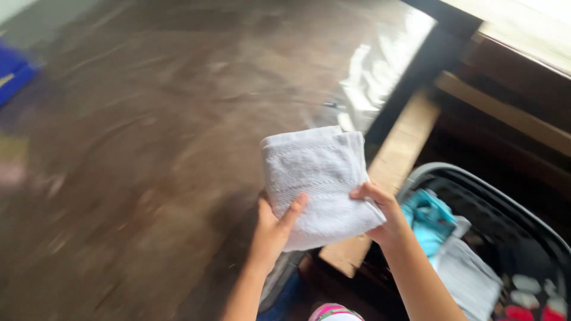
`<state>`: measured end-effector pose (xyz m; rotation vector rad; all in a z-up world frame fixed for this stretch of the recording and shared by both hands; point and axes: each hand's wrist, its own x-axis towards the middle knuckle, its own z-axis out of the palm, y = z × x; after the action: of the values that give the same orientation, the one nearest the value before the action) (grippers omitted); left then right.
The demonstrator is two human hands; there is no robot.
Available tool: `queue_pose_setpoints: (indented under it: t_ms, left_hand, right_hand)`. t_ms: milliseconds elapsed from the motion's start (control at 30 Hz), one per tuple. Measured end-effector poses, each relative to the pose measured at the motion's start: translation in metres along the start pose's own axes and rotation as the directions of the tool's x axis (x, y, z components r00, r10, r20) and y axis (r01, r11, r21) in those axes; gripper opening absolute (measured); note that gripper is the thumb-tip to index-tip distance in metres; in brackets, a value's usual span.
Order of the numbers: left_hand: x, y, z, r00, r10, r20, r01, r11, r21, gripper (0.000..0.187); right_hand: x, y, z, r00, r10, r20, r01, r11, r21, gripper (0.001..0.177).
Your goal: Fold various pieces of clothing and place them in a laundry basket.
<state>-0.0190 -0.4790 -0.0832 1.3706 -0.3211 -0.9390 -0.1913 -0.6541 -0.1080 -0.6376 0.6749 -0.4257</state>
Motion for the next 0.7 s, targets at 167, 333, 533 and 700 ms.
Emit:
queue_pose_setpoints:
  t_ms: [167,333,533,700]
  left_hand:
    - [0.018,0.002,0.097,0.901,-0.138,0.411,0.157,0.988,-0.012,0.081]
    - [0.043,-0.093,0.202,0.753,-0.208,0.624,0.145,0.978,0.151,0.09]
    - [0.017,-0.164,0.327,0.54,-0.359,0.761,-0.12,0.862,0.492,0.107]
    - [-0.014,-0.234,0.394,0.451,-0.446,0.773,-0.103,0.834,0.541,0.109]
  right_hand:
    - [-0.076,-0.068,-0.043,0.96,-0.189,-0.207,0.155,0.974,-0.167,0.062]
    - [-0.141,-0.07,-0.178,0.87,-0.224,-0.44,0.118,0.96,-0.256,0.063]
    - [-0.23,-0.045,-0.302,0.621,-0.206,-0.756,0.179,0.977,-0.119,0.056]
    - [-0.275,-0.018,-0.381,0.465,-0.3,-0.833,0.219,0.951,-0.22,0.059]
